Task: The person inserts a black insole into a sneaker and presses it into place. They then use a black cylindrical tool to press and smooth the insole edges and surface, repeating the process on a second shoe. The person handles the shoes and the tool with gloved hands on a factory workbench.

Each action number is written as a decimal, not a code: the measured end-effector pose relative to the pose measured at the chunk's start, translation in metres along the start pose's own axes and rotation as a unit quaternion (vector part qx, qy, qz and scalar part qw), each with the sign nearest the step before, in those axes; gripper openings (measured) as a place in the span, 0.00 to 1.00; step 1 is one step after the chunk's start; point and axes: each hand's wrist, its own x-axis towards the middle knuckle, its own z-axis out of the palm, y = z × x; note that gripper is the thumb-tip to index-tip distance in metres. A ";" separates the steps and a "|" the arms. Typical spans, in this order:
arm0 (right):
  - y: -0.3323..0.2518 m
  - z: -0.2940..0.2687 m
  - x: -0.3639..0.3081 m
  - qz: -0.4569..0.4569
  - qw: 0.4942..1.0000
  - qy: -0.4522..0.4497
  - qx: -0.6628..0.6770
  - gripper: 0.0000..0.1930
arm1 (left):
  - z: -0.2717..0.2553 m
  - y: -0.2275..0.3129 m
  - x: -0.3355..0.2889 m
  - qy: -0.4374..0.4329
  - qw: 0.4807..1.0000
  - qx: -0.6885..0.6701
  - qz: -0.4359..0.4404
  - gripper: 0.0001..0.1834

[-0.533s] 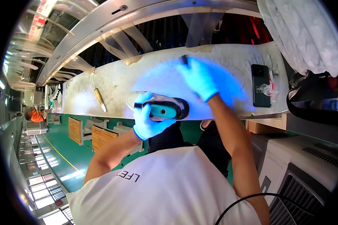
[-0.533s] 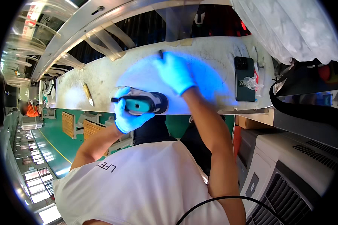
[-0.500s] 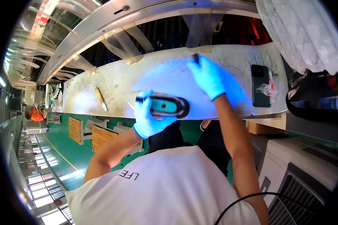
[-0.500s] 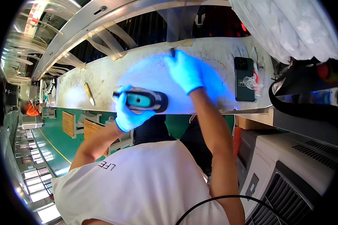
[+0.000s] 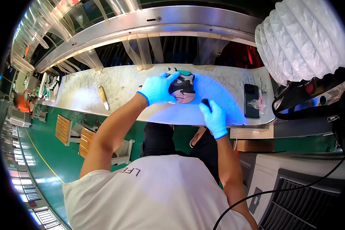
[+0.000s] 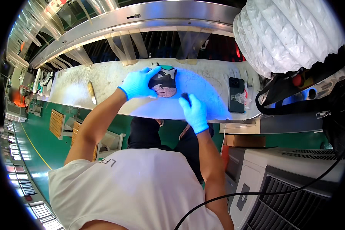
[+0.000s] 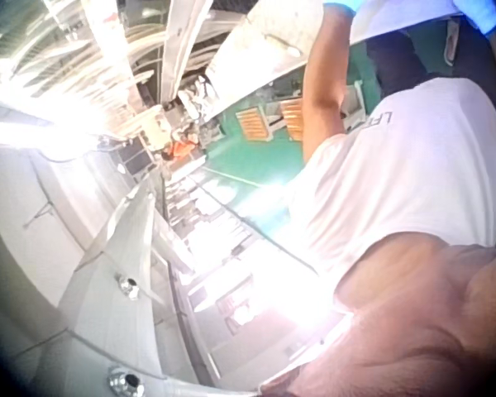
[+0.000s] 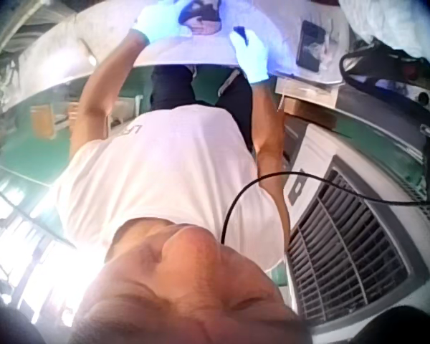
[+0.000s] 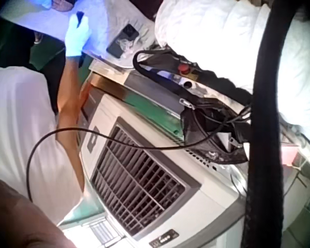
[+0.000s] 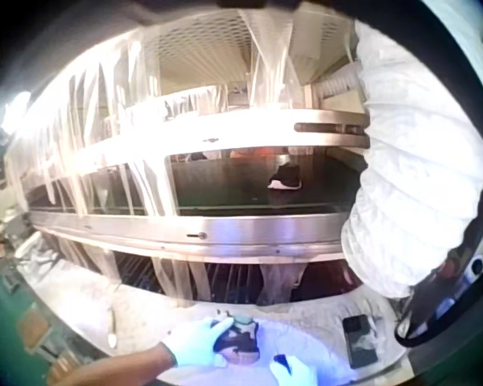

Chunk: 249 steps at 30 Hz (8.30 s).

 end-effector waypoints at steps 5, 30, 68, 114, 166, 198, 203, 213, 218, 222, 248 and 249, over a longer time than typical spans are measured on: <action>-0.010 0.012 0.001 -0.032 0.995 -0.059 -0.074 0.15 | -0.011 -0.013 0.013 -0.050 0.996 -0.071 -0.017 0.69; -0.086 0.080 0.003 0.109 0.937 -0.103 0.316 0.34 | 0.046 -0.036 -0.086 0.320 0.924 -0.139 0.160 0.58; -0.262 -0.020 0.393 -0.400 0.780 0.231 -0.422 0.34 | 0.120 -0.077 -0.102 0.311 0.926 -0.198 -0.083 0.29; 0.034 -0.053 0.019 -0.014 0.971 0.073 -0.227 0.21 | 0.056 0.072 0.322 0.115 0.988 -0.002 0.103 0.26; 0.012 -0.058 0.034 -0.005 0.967 0.086 -0.239 0.18 | 0.210 0.203 0.391 0.078 0.850 -0.509 -0.110 0.18; 0.042 -0.049 0.018 0.026 0.982 0.085 -0.168 0.21 | 0.045 -0.004 -0.134 0.160 0.983 -0.073 0.047 0.23; 0.043 -0.067 0.025 0.012 0.982 -0.007 -0.190 0.25 | -0.002 0.011 -0.116 0.108 0.988 -0.067 0.089 0.31; 0.067 -0.053 0.016 -0.037 0.975 0.043 -0.216 0.20 | -0.212 0.141 0.247 0.360 0.859 -0.218 0.291 0.21; 0.079 -0.045 0.012 -0.024 0.977 0.038 -0.208 0.22 | -0.245 0.236 0.395 0.226 0.941 0.015 0.250 0.17; 0.056 -0.047 0.015 -0.043 0.968 0.038 -0.245 0.21 | -0.248 0.279 0.446 0.161 0.951 0.131 0.231 0.17; 0.082 -0.044 0.015 -0.026 0.982 0.073 -0.171 0.17 | -0.232 0.131 0.244 0.377 0.835 0.126 0.380 0.16; 0.061 -0.052 0.017 0.021 0.981 0.041 -0.189 0.16 | -0.216 0.116 0.214 0.435 0.805 0.067 0.397 0.13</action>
